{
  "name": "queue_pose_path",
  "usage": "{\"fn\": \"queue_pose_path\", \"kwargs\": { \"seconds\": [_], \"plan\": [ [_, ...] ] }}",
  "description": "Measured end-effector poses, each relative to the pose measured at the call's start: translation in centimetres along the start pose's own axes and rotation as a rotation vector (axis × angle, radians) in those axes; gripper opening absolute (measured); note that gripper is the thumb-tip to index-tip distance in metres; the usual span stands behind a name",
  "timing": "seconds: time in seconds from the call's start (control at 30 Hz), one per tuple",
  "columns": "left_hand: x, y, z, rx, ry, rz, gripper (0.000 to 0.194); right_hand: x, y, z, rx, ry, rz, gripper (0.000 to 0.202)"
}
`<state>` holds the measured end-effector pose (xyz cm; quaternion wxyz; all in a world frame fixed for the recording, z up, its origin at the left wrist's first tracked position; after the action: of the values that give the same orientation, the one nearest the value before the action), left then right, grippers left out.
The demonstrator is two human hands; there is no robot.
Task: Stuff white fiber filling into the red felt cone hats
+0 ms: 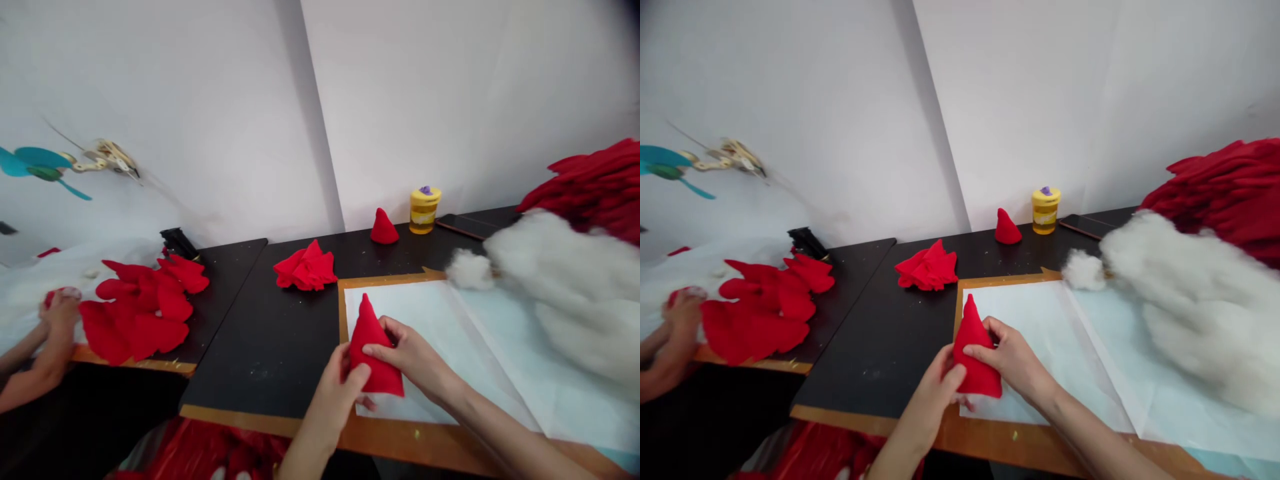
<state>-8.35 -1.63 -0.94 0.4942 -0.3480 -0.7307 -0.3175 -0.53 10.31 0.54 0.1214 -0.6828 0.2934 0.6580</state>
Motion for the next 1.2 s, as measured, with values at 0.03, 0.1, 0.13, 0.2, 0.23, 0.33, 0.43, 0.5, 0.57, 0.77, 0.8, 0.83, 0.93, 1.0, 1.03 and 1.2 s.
{"fn": "queue_pose_path", "kwargs": {
  "seconds": [0.03,0.1,0.13,0.2,0.23,0.33,0.43,0.5,0.57,0.77,0.8,0.83,0.93,1.0,1.03,1.2],
  "plan": [
    [0.2,0.3,0.3,0.017,0.012,0.06,0.048,-0.2,0.3,0.0,-0.032,0.002,0.013,0.034],
    [0.4,0.7,0.7,0.072,0.045,0.146,0.04,-0.6,0.4,0.1,-0.052,0.022,0.046,0.037],
    [0.4,0.8,0.9,0.101,0.047,0.169,0.036,-0.8,0.1,0.2,-0.035,0.033,0.042,0.041],
    [0.1,1.1,1.0,0.128,0.031,0.191,0.032,-1.1,-0.4,0.4,-0.014,0.033,-0.036,0.046],
    [-0.2,1.2,1.1,0.123,0.016,0.196,0.031,-1.3,-0.5,0.7,-0.024,0.016,-0.107,0.046],
    [-0.7,1.2,0.8,0.087,-0.005,0.191,0.03,-1.7,-0.2,1.4,-0.046,-0.072,-0.277,0.04],
    [-0.6,1.1,0.5,-0.028,-0.003,-0.005,0.036,-1.7,0.0,2.1,-0.008,-0.097,-0.298,0.041],
    [-0.5,1.1,0.6,-0.106,-0.054,-0.237,0.043,-1.5,0.7,2.3,-0.063,-0.064,-0.27,0.041],
    [-0.5,1.2,1.0,-0.135,-0.115,-0.418,0.043,-1.6,1.1,2.4,-0.128,-0.021,-0.248,0.039],
    [-0.2,2.2,3.4,-0.019,-0.225,-0.61,0.033,-6.2,-3.5,-2.0,0.357,-0.385,-0.576,0.03],
    [-0.1,2.2,3.7,0.032,-0.229,-0.659,0.032,-6.9,-4.0,-4.1,0.461,-0.509,-0.64,0.022],
    [0.1,2.1,4.0,0.08,-0.219,-0.703,0.031,-7.0,-3.9,-6.1,0.504,-0.613,-0.7,0.015],
    [0.6,1.8,4.5,0.162,-0.148,-0.762,0.029,-4.9,-1.5,-10.3,0.372,-0.822,-0.849,0.015],
    [0.6,1.7,4.4,0.201,-0.118,-0.77,0.031,-2.7,-0.5,-11.2,0.341,-0.83,-0.857,0.029],
    [0.6,1.8,4.3,0.214,-0.098,-0.762,0.034,-1.8,-0.5,-11.1,0.362,-0.796,-0.821,0.032],
    [2.0,3.3,2.4,0.056,0.096,-0.629,0.057,1.1,-2.1,-8.0,0.381,-0.486,-0.469,0.022]
  ]
}}
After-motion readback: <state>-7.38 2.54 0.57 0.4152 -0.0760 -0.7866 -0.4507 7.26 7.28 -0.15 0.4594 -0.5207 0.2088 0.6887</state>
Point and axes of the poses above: each hand's wrist, its own z-axis towards the middle knuckle, its own y-axis out of the palm, x = y × z, the point moved 8 cm from there along z, towards the middle knuckle, and after that the axes turned 2 degrees about z, right-handed, at the moved point
